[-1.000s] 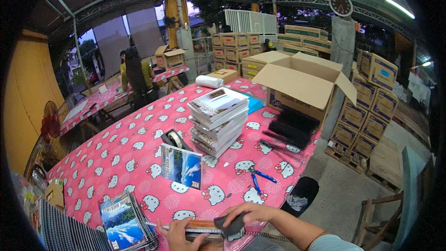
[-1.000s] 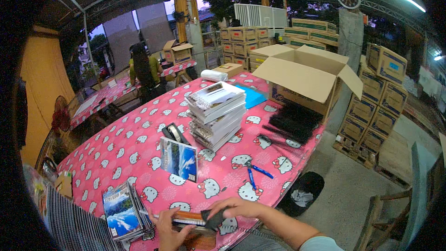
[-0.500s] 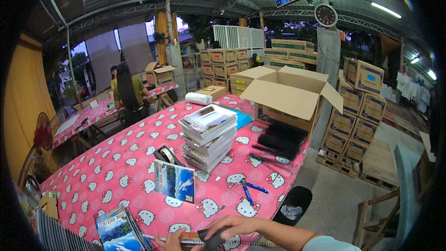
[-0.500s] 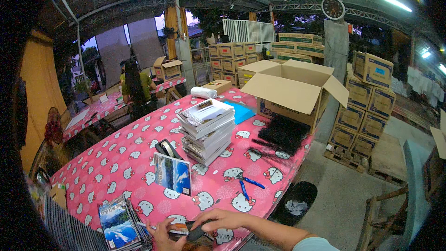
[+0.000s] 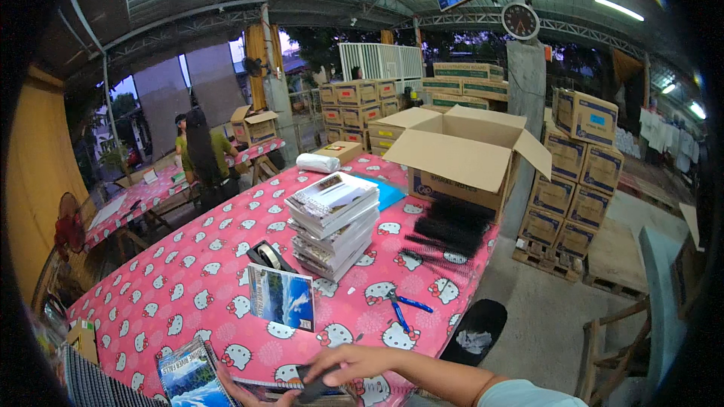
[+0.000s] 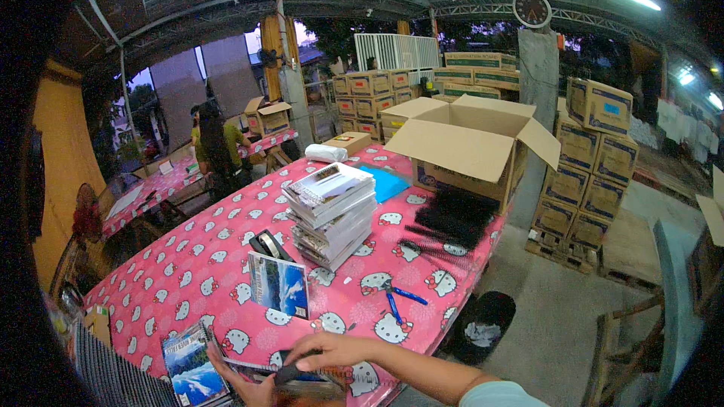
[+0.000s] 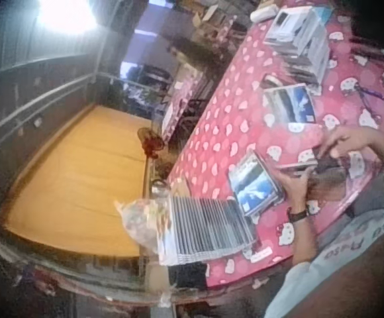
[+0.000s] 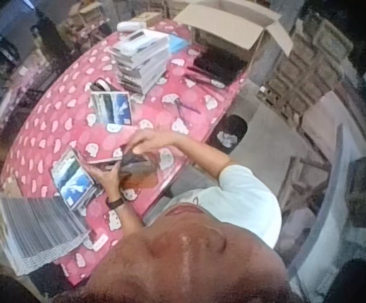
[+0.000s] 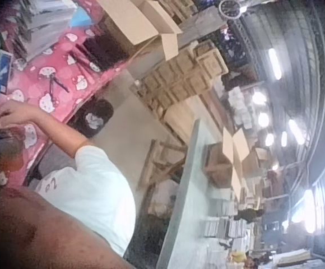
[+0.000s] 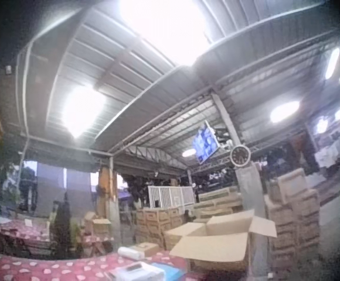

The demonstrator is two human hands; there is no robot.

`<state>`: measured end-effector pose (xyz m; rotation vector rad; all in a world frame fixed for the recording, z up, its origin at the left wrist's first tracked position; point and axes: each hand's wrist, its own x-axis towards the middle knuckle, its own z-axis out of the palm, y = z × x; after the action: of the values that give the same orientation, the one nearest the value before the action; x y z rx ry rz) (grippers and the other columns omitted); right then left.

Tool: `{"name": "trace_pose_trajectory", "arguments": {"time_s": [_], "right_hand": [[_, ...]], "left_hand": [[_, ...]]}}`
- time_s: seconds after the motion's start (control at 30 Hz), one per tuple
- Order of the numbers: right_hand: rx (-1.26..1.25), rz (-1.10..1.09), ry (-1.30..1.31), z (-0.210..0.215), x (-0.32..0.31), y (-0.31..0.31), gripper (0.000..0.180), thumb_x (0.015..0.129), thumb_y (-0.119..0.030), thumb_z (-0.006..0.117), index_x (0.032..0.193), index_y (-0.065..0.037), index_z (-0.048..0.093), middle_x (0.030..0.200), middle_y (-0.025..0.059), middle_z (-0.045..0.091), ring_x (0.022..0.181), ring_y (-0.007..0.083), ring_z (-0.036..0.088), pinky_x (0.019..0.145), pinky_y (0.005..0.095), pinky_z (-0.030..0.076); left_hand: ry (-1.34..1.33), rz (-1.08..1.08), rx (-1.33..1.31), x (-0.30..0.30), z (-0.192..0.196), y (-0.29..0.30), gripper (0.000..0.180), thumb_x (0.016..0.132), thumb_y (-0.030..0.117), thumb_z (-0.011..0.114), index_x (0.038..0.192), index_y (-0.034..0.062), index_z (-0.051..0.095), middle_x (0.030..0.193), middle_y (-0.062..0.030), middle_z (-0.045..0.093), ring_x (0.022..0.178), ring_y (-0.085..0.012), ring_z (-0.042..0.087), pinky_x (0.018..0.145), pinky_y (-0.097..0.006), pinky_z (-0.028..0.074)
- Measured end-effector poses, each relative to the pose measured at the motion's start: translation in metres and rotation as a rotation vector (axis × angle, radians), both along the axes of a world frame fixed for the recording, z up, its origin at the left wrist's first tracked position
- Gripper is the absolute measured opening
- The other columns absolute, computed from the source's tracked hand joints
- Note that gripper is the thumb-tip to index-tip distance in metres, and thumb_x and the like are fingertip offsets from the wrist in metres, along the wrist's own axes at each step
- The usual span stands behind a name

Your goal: The person binds several notebooks by hand using a plastic spiral spine, threading it through the pre-punched holes of each notebook one at a time and then placing each finished notebook onto a stack.

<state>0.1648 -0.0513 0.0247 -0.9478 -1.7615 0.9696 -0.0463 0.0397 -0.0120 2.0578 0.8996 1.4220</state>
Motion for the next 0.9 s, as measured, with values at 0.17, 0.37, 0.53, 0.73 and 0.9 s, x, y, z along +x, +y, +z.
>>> {"name": "trace_pose_trajectory", "arguments": {"time_s": [0.17, 0.37, 0.53, 0.73, 0.9], "right_hand": [[-0.046, -0.157, -0.262, -0.007, 0.015, 0.015, 0.042, 0.087, -0.038, 0.056, 0.113, -0.005, 0.060, 0.111, 0.0150, 0.058, 0.111, 0.0290, 0.048, 0.093, 0.0394, 0.036], [-0.077, -0.326, -0.322, -0.029, 0.008, 0.014, 0.042, 0.090, -0.037, 0.053, 0.116, -0.005, 0.058, 0.115, 0.0130, 0.057, 0.108, 0.0255, 0.050, 0.091, 0.0366, 0.038], [-0.186, -0.112, -0.266, -0.030, 0.009, 0.024, 0.044, 0.090, -0.037, 0.052, 0.115, -0.002, 0.058, 0.114, 0.0134, 0.057, 0.108, 0.0237, 0.051, 0.094, 0.0363, 0.037], [-0.058, -0.185, -0.194, -0.032, 0.006, 0.033, 0.048, 0.090, -0.042, 0.051, 0.106, 0.003, 0.061, 0.097, 0.0106, 0.062, 0.091, 0.0180, 0.055, 0.078, 0.0331, 0.042], [-0.288, -0.093, 0.251, -0.021, 0.003, 0.031, 0.047, 0.088, -0.040, 0.054, 0.110, 0.001, 0.060, 0.120, 0.0165, 0.054, 0.109, 0.0259, 0.052, 0.088, 0.0354, 0.042]], "left_hand": [[-0.149, -0.033, -0.001, 0.001, 0.005, 0.007, 0.134, 0.044, 0.019, 0.088, 0.142, 0.0019, -0.002, 0.145, -0.0246, 0.012, 0.135, -0.0343, 0.015, 0.111, -0.044, 0.012], [-0.241, -0.116, -0.170, -0.010, -0.026, 0.028, 0.118, 0.051, 0.011, 0.084, 0.142, 0.0028, 0.010, 0.139, -0.0135, 0.029, 0.121, -0.0251, 0.037, 0.101, -0.037, 0.032], [-0.509, -0.259, -0.467, -0.005, -0.033, 0.027, 0.082, 0.065, 0.021, 0.079, 0.134, 0.0060, 0.036, 0.117, -0.0068, 0.050, 0.102, -0.0169, 0.049, 0.092, -0.035, 0.035], [-0.680, -0.383, -0.515, 0.000, -0.035, 0.025, 0.061, 0.081, 0.013, 0.065, 0.134, 0.0035, 0.036, 0.127, -0.0100, 0.046, 0.114, -0.0200, 0.045, 0.096, -0.033, 0.037], [-0.731, -0.314, -0.549, 0.001, -0.021, 0.022, 0.052, 0.083, -0.004, 0.049, 0.134, -0.0022, 0.037, 0.119, -0.0095, 0.052, 0.097, -0.0127, 0.053, 0.081, -0.025, 0.044]]}}
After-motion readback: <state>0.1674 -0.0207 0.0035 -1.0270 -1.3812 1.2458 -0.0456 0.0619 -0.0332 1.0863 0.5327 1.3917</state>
